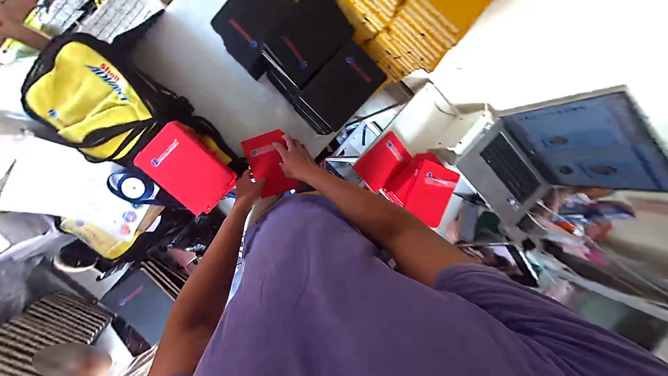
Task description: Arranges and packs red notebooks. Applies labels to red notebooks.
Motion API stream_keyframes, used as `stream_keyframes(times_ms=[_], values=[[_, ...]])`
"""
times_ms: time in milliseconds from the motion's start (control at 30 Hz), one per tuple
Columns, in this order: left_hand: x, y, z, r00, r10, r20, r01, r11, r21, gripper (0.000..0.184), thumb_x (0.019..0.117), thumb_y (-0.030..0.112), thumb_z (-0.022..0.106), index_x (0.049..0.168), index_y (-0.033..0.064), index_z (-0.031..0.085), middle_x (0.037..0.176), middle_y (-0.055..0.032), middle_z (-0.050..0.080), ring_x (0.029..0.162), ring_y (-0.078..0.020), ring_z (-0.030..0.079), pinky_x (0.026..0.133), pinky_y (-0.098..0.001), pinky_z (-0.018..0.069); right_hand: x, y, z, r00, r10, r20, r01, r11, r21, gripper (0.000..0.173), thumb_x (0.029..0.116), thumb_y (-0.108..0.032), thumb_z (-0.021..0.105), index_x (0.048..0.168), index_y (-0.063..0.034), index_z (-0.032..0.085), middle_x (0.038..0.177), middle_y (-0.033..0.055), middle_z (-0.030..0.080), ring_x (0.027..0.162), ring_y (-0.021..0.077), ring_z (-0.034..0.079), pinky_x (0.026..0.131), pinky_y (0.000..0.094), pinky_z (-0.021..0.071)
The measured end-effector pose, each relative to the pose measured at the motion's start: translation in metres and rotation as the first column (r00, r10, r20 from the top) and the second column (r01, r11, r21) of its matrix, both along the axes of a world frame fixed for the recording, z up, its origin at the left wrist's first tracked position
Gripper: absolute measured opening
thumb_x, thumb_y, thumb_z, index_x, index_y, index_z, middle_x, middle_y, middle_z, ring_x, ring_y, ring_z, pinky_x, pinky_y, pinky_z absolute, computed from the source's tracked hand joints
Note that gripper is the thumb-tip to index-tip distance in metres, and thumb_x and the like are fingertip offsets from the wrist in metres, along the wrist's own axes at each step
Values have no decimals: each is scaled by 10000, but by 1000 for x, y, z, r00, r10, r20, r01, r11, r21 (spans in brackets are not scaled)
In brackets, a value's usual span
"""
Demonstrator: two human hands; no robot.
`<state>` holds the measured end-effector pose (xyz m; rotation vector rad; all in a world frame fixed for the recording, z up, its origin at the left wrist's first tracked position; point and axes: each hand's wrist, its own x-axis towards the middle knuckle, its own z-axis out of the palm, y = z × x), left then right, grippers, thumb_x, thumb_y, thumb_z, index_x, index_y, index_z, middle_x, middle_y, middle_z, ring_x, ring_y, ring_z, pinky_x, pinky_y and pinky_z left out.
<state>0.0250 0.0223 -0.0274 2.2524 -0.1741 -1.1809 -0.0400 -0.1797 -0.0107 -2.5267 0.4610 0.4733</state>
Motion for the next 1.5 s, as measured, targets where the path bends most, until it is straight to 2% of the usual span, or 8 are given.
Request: stream_keyframes(times_ms=[133, 267, 500, 600, 767, 933, 1300, 1500], values=[[-11, 10, -23, 996, 86, 20, -84, 993, -81, 786, 869, 326, 800, 1506, 42, 438, 1362, -257, 596, 1092, -391, 677, 936, -601, 559, 38, -3, -3, 972, 234, 26, -234, 972, 0, 570, 846, -212, 782, 1394, -202, 624, 1621, 128, 392, 1494, 416, 327, 1154, 648, 358], [-20, 24, -38, 989, 138, 46, -130, 980, -151, 701, 886, 355, 811, 1440, 30, 528, 1316, -233, 643, 1105, -359, 687, 947, -577, 567, 77, -11, 0, 908, 419, -16, -418, 908, 37, 501, 828, -184, 816, 1307, -216, 670, 1600, 127, 427, 1450, 407, 401, 1137, 638, 379], [-15, 21, -31, 983, 185, 11, -180, 969, -169, 649, 864, 308, 828, 1397, 26, 588, 1294, -184, 672, 1161, -316, 674, 1016, -544, 539, 120, -3, 2, 725, 675, -135, -677, 735, 43, 642, 743, -118, 865, 1324, -252, 625, 1518, 116, 505, 1186, 410, 624, 905, 633, 548], [-16, 24, -35, 977, 213, 1, -209, 960, -185, 647, 854, 317, 833, 1386, 31, 601, 1265, -169, 687, 1153, -296, 677, 1029, -527, 533, 127, 0, 1, 698, 701, -145, -700, 711, 62, 705, 722, -105, 879, 1359, -237, 608, 1517, 132, 503, 1223, 403, 609, 922, 625, 547], [-21, 25, -38, 959, 283, -19, -281, 939, -199, 640, 843, 344, 841, 1360, 39, 617, 1228, -154, 708, 1124, -290, 689, 1025, -531, 532, 132, -1, 2, 642, 750, -161, -752, 657, 64, 493, 745, -127, 868, 1194, -168, 669, 1419, 135, 565, 1207, 363, 614, 934, 596, 548], [-25, 26, -41, 959, 285, -9, -282, 943, -177, 623, 858, 378, 830, 1349, 51, 630, 1219, -145, 710, 1109, -279, 695, 1018, -530, 537, 133, -3, -5, 632, 763, -136, -762, 644, 73, 702, 731, -147, 880, 1367, -220, 594, 1480, 135, 530, 1230, 372, 611, 937, 592, 552], [-22, 24, -31, 971, 238, -11, -237, 960, -148, 581, 890, 376, 797, 1338, 45, 634, 1216, -151, 709, 1127, -284, 685, 1025, -539, 523, 133, -4, 2, 611, 773, -169, -776, 627, 62, 418, 760, -146, 858, 1143, -136, 691, 1414, 140, 570, 1174, 368, 627, 915, 601, 549], [-30, 14, -6, 985, 42, 168, -42, 999, -2, 642, 935, 415, 709, 1438, 53, 541, 1332, -228, 632, 1181, -404, 642, 994, -641, 514, 111, -8, 3, 786, 615, -56, -612, 788, 66, 616, 720, -143, 870, 1291, -240, 660, 1430, 145, 584, 1198, 421, 620, 885, 691, 532]])
